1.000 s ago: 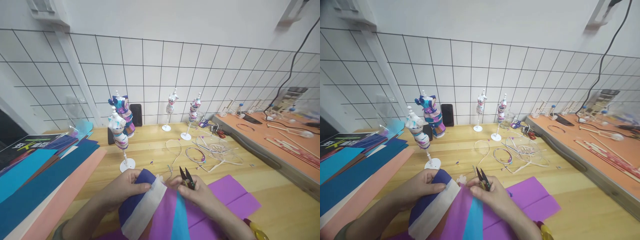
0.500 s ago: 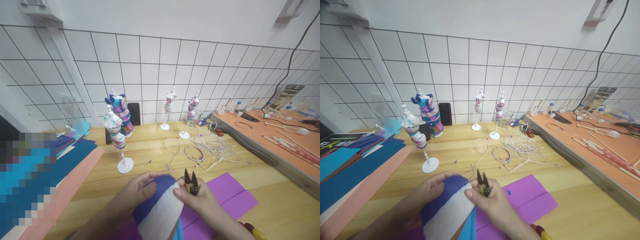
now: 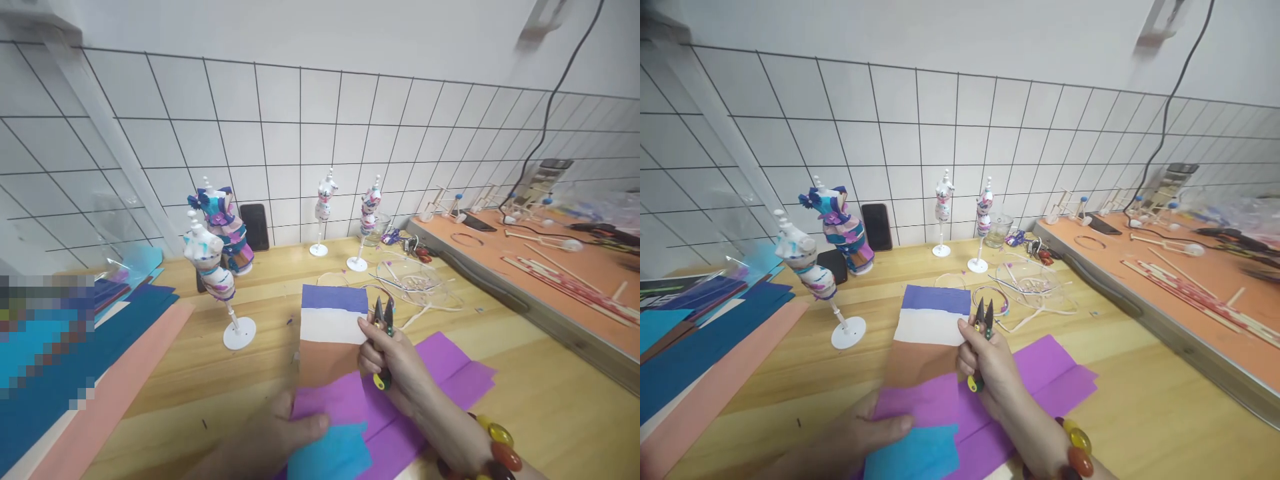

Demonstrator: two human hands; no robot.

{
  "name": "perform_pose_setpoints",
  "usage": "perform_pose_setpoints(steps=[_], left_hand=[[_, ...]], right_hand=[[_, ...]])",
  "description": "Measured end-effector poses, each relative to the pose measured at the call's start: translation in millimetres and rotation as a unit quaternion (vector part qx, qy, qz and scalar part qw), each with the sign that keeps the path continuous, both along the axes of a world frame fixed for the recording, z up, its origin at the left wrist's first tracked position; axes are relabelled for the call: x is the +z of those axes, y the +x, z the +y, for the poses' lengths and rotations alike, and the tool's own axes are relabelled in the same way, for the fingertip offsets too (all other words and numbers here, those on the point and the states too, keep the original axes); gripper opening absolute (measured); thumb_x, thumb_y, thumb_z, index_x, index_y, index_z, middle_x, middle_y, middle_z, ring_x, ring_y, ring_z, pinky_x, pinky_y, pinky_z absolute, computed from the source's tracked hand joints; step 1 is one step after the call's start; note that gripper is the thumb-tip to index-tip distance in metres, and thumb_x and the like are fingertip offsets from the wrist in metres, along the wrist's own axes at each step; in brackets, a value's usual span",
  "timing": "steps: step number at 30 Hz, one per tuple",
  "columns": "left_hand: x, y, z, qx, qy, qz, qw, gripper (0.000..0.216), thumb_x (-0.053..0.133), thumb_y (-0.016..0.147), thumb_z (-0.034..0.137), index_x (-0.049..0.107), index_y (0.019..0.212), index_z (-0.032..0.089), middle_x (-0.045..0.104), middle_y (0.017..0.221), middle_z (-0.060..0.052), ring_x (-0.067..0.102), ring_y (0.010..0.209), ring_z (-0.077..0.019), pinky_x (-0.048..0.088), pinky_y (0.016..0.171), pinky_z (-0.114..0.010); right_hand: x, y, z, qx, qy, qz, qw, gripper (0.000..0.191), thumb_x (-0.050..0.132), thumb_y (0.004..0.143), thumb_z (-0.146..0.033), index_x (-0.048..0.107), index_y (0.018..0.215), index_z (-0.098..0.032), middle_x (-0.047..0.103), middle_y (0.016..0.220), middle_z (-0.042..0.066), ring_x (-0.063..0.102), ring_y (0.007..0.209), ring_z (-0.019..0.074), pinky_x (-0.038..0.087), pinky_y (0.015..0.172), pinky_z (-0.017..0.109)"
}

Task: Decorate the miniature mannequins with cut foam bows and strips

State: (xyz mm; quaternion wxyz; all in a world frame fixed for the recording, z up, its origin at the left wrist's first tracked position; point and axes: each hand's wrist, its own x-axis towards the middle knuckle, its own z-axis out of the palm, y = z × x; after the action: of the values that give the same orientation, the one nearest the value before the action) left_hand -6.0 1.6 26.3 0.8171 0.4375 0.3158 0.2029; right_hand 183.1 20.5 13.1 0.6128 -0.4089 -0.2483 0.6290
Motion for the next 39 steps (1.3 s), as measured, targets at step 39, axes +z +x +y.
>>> perform_pose_setpoints(steps=[39], left_hand=[[1.2, -13.7, 29.6, 0.314, -0.138, -0.147, 0.928, 0.035, 0.053, 0.082, 0.026, 0.056, 0.114, 0.011, 0.07, 0.097, -0.013, 0.064, 0.094, -0.0285, 0.048, 0.087, -0.044]], right_hand=[[-1.7, -4.5, -11.8, 0.281, 0.135, -0.36, 0.879, 0.021, 0.058, 0.074, -0.027, 0.042, 0.063, -0.019, 0.032, 0.061, -0.005, 0.029, 0.057, 0.0099, 0.026, 0.053, 0.022]])
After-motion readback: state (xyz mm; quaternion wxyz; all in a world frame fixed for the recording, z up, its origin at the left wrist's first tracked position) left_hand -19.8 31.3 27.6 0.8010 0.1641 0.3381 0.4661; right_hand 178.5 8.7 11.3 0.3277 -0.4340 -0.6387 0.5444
